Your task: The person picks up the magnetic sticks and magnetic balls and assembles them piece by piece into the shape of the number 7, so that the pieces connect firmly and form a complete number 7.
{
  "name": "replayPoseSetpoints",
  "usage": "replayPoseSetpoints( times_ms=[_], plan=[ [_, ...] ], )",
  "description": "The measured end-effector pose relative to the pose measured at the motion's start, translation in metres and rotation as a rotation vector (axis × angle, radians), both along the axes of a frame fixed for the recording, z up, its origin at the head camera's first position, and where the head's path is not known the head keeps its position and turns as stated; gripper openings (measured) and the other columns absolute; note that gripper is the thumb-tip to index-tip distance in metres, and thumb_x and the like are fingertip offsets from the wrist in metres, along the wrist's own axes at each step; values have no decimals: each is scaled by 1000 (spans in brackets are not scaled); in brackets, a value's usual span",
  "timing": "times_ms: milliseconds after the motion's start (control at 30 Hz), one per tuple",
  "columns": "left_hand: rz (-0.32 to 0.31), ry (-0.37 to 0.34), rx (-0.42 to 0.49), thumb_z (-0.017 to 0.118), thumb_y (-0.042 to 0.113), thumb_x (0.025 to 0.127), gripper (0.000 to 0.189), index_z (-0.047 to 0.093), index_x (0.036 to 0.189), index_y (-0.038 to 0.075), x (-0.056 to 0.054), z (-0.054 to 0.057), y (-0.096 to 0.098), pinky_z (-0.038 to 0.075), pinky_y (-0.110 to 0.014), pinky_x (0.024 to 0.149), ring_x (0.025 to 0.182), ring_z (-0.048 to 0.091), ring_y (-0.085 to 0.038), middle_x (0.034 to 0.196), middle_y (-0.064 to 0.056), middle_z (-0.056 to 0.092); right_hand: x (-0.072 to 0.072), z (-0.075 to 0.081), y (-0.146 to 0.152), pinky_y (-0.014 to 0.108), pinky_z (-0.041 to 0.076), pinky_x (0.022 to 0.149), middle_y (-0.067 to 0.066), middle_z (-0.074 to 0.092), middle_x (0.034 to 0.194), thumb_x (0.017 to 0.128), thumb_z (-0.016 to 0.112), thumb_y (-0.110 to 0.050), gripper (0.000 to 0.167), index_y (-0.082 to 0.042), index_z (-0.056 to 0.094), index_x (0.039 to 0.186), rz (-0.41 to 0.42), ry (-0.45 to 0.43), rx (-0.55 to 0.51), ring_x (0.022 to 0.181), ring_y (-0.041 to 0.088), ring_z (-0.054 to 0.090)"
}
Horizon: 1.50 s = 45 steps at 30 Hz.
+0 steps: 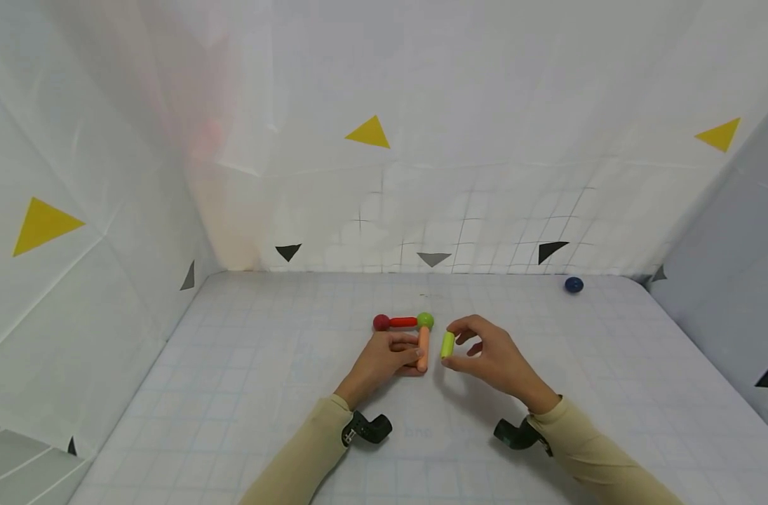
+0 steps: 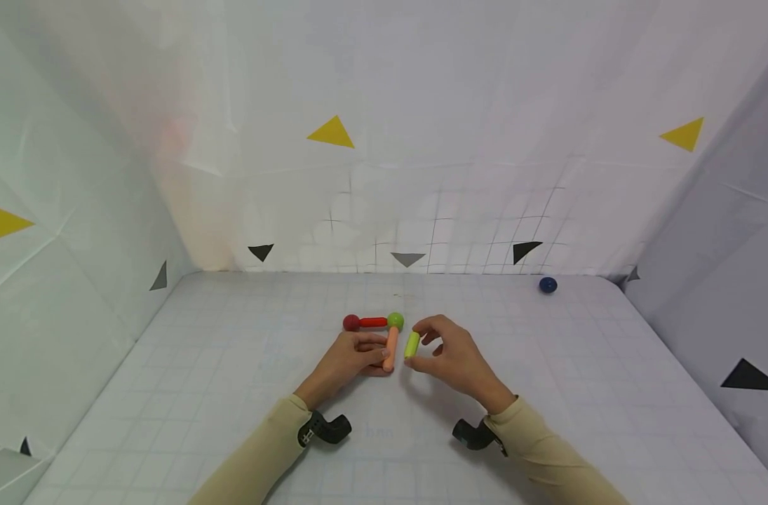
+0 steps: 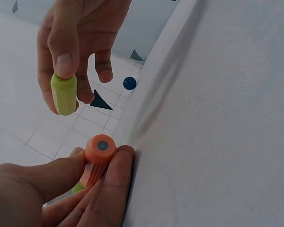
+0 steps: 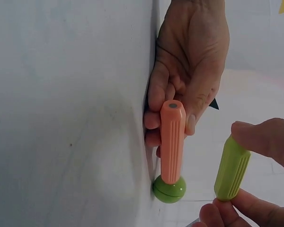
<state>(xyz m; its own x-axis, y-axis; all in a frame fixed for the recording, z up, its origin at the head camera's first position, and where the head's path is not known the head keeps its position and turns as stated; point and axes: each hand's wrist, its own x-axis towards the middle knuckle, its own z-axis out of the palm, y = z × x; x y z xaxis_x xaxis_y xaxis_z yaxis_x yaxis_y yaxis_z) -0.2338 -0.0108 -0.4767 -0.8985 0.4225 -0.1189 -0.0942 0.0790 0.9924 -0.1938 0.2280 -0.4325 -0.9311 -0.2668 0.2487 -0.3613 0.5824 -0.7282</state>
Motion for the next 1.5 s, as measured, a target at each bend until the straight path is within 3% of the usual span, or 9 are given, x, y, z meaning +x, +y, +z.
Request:
replayPoseSetpoints(
  times_ms=[500, 933, 1300, 1500],
  plan=[
    [-4, -38, 43, 75, 11, 98, 33, 68, 126, -6, 1, 2, -1, 60, -35, 81, 87, 76, -27, 106, -14, 75, 8, -2, -10, 43, 57, 81, 1, 66, 112, 81, 92, -17, 51, -6, 65, 123, 25, -26, -1, 101, 25, 65],
    [-29, -55, 90, 74, 9, 98, 33, 68, 127, -7, 0, 0, -1, 60, -36, 82, 89, 76, -28, 108, -16, 75, 16, -4, -20, 45, 57, 83, 0, 65, 114, 81, 92, -18, 51, -8, 63, 122, 76, -51, -37, 106, 34, 62],
    [-24, -25, 60, 72, 8, 99, 31, 67, 126, -7, 0, 0, -1, 61, -35, 80, 90, 75, -26, 108, -15, 75, 21, -11, -26, 45, 57, 82, -1, 65, 116, 82, 91, -19, 47, -8, 64, 120, 137, -76, -80, 107, 36, 60],
    [-19, -34, 65, 73, 8, 99, 30, 68, 125, -6, 1, 0, 0, 61, -36, 79, 88, 76, -26, 107, -14, 75, 24, -16, -28, 43, 57, 80, -1, 64, 116, 83, 91, -19, 46, -9, 64, 120, 162, -69, -51, 105, 31, 61]
  ],
)
